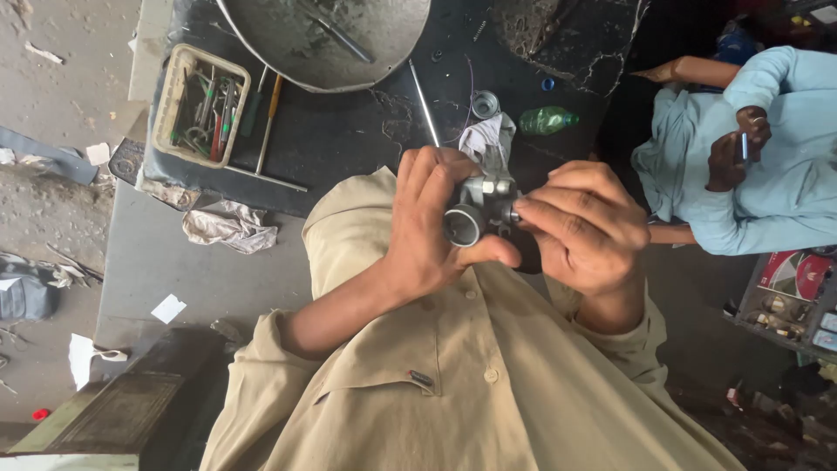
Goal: The person holds a carburetor and works on it by hand, removing and refitting small components such as a spring and float parts, then uses a long screwdriver to loosen and tighten screws on the carburetor body while turning it over at a workbench.
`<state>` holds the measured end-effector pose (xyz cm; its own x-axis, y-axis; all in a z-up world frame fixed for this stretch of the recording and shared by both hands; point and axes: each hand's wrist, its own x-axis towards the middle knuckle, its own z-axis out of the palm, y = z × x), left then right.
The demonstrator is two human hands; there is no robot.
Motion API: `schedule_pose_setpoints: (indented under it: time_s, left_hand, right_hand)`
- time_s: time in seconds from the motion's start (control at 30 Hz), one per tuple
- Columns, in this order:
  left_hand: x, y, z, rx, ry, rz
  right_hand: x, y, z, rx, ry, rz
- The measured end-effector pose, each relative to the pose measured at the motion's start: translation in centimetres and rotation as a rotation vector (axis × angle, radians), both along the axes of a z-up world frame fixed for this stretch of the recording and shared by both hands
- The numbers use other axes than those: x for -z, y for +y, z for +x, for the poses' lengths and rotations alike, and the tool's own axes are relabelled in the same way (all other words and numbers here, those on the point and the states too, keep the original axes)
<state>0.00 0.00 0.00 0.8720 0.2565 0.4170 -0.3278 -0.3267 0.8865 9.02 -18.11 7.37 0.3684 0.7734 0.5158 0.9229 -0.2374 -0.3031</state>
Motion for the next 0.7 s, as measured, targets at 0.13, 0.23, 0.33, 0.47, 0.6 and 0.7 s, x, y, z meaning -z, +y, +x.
schedule_pose_setpoints:
  time_s: [0.13,0.23,0.33,0.47,0.6,0.7]
  left_hand:
    - [-1.1,-0.5,0.4,-0.077,0.047,0.082]
    - [-1.6,-0.9,1.1,-0.237,-0.088,0.174]
    - [-1.1,-1.3,1.6,-0.240,-0.016,0.132]
    - [-1.4,-1.2,1.5,-0.195,-0.063,0.076]
    - [-1.1,-0.7,1.5,-0.125,-0.152,0.011]
    - [-1.4,-0.4,1.4,-0.065,-0.207,-0.063]
  right_hand:
    - [2.7,-0.6,1.2,0.015,0.094,0.054]
    - [4.0,-0.1,1.6,-0.019,0.260,0.165]
    - [5.3,-0.7,1.4,0.032,0.454,0.263]
    - [5.5,-2.1,1.0,0.013,0.424,0.243]
    - [3.3,-2.0,0.5,-0.006,0.303,0.181]
    - [1.8,-1.9,-0.1,0.013,0.216,0.118]
